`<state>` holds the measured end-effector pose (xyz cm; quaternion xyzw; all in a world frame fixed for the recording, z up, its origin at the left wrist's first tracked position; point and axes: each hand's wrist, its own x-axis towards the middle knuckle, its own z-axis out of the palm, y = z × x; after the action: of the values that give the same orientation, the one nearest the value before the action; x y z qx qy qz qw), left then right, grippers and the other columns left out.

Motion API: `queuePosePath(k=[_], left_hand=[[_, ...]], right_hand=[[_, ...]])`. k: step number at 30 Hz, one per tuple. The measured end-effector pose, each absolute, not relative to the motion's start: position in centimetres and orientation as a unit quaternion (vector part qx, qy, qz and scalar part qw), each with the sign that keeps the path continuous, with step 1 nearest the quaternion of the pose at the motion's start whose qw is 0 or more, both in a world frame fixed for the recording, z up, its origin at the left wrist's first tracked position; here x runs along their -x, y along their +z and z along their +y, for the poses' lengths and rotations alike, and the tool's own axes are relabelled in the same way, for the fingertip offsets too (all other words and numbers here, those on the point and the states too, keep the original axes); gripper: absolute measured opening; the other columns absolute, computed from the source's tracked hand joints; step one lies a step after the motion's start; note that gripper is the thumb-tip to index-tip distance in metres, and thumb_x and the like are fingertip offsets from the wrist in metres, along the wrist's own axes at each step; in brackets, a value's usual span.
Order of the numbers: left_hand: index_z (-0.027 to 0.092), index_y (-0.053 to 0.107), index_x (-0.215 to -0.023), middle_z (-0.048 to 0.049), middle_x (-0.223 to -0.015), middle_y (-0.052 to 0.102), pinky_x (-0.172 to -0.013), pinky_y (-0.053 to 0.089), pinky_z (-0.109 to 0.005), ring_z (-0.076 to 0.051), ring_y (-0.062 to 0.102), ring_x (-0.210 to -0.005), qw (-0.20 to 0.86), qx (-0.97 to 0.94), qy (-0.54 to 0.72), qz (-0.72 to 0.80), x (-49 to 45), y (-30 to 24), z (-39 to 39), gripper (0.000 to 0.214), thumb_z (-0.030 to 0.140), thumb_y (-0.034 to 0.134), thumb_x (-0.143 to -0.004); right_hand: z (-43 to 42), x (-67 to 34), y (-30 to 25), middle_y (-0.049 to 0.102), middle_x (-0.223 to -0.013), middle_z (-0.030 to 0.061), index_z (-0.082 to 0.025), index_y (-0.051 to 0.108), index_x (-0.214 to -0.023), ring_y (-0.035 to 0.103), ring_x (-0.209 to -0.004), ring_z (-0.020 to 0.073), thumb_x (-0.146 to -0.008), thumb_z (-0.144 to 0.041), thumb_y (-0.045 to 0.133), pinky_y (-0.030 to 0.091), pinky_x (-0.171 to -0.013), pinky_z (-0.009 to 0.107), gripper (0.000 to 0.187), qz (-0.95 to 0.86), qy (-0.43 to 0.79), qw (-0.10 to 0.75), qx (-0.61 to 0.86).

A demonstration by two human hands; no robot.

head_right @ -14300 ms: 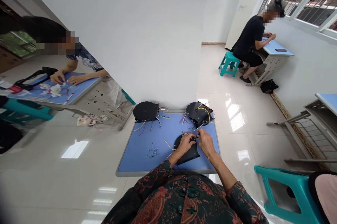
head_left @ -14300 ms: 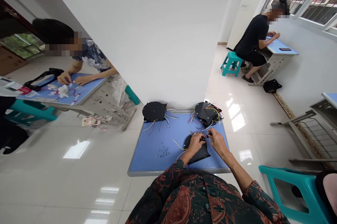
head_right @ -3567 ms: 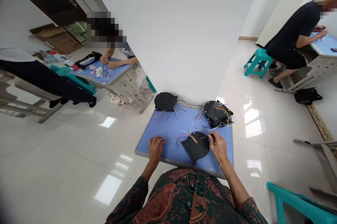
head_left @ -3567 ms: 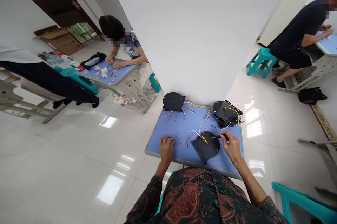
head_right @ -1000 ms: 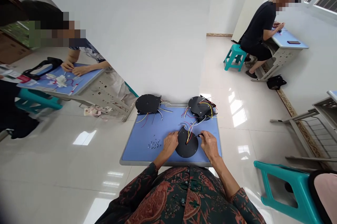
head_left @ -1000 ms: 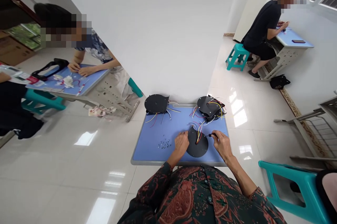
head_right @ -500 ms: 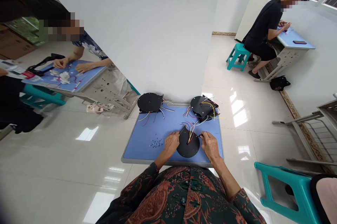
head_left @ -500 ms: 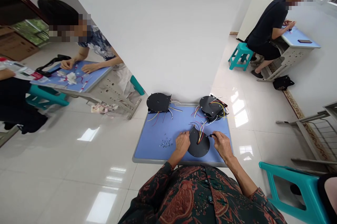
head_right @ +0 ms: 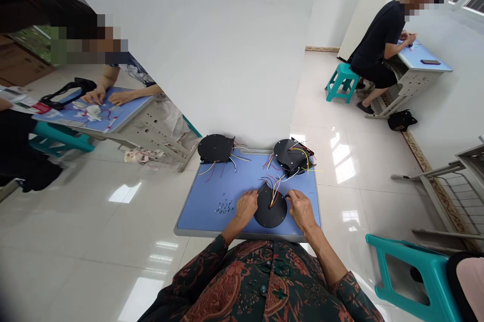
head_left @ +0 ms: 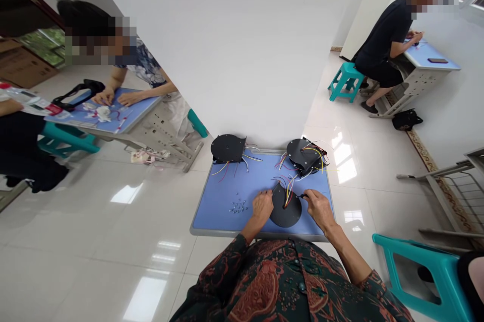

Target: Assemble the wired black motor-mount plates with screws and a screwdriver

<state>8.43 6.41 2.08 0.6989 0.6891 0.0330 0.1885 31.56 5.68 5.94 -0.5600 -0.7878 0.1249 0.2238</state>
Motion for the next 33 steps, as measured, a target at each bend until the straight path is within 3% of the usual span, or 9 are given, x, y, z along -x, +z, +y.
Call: queuePosePath(k=[4, 7, 11, 14, 18, 25, 33], left_hand=[[0.016, 0.054, -0.138, -0.0180, -0.132, 0.061, -0.105, 0.047, -0.044, -0.029, 0.057, -0.120, 0.163, -0.727, 0.148, 0.650, -9.7, 2.4, 6.3, 0.039, 0.019, 0.039, -0.103], [0.016, 0.054, -0.137, -0.0157, -0.133, 0.060, -0.111, 0.045, -0.043, -0.026, 0.054, -0.124, 0.219, -0.798, 0.230, 0.512, -12.0, 1.7, 6.5, 0.039, 0.012, 0.038, -0.101], [0.014, 0.061, -0.116, -0.0134, -0.115, 0.066, -0.102, 0.051, -0.045, -0.026, 0.060, -0.112, 0.286, -0.802, 0.266, 0.452, -15.0, -0.9, 7.1, 0.025, 0.012, 0.047, -0.096], [0.017, 0.066, -0.099, -0.0095, -0.095, 0.069, -0.095, 0.054, -0.045, -0.025, 0.063, -0.099, 0.266, -0.789, 0.279, 0.479, -16.0, -2.9, 7.7, 0.022, 0.015, 0.043, -0.100], [0.017, 0.069, -0.095, -0.0086, -0.090, 0.070, -0.091, 0.056, -0.042, -0.024, 0.064, -0.095, 0.244, -0.793, 0.312, 0.463, -16.1, -4.6, 8.1, 0.025, 0.018, 0.044, -0.101], [0.017, 0.070, -0.087, -0.0079, -0.087, 0.069, -0.087, 0.055, -0.039, -0.022, 0.063, -0.089, 0.272, -0.759, 0.348, 0.479, -15.8, -5.3, 8.3, 0.027, 0.017, 0.046, -0.100], [0.017, 0.069, -0.083, -0.0064, -0.086, 0.070, -0.086, 0.054, -0.036, -0.021, 0.064, -0.087, 0.285, -0.751, 0.359, 0.476, -15.5, -4.2, 8.4, 0.025, 0.020, 0.051, -0.100]], right_hand=[[7.0, -31.4, 7.6, 0.072, -0.092, 0.0069, -0.019, 0.064, -0.099, 0.067, -0.080, 0.0186, -0.098, -0.013, 0.050, 0.043, -0.071, 0.027, 0.016, -0.803, 0.125, 0.081, 0.577], [8.1, -30.7, 8.5, 0.072, -0.089, 0.0078, -0.017, 0.064, -0.098, 0.067, -0.076, 0.0191, -0.096, -0.012, 0.052, 0.040, -0.067, 0.028, 0.013, -0.801, 0.115, 0.032, 0.586], [8.5, -29.2, 9.2, 0.072, -0.086, 0.0087, -0.017, 0.064, -0.094, 0.068, -0.073, 0.0200, -0.087, -0.005, 0.058, 0.037, -0.063, 0.029, 0.016, -0.810, 0.094, 0.007, 0.579], [8.2, -28.5, 9.3, 0.072, -0.084, 0.0096, -0.016, 0.064, -0.093, 0.068, -0.070, 0.0202, -0.082, 0.002, 0.056, 0.035, -0.060, 0.029, 0.022, -0.816, 0.073, -0.009, 0.573], [7.6, -28.4, 8.9, 0.071, -0.082, 0.0109, -0.016, 0.062, -0.094, 0.067, -0.065, 0.0205, -0.083, 0.004, 0.052, 0.032, -0.057, 0.031, 0.025, -0.821, 0.043, -0.020, 0.569], [8.4, -29.3, 8.2, 0.069, -0.084, 0.0069, -0.019, 0.060, -0.091, 0.066, -0.078, 0.0217, -0.087, 0.004, 0.049, 0.039, -0.066, 0.032, 0.026, -0.910, 0.006, -0.008, 0.414], [9.2, -30.3, 9.3, 0.069, -0.088, 0.0050, -0.019, 0.059, -0.090, 0.064, -0.082, 0.0203, -0.086, 0.004, 0.049, 0.039, -0.070, 0.030, 0.026, -0.927, 0.034, -0.023, 0.373]])
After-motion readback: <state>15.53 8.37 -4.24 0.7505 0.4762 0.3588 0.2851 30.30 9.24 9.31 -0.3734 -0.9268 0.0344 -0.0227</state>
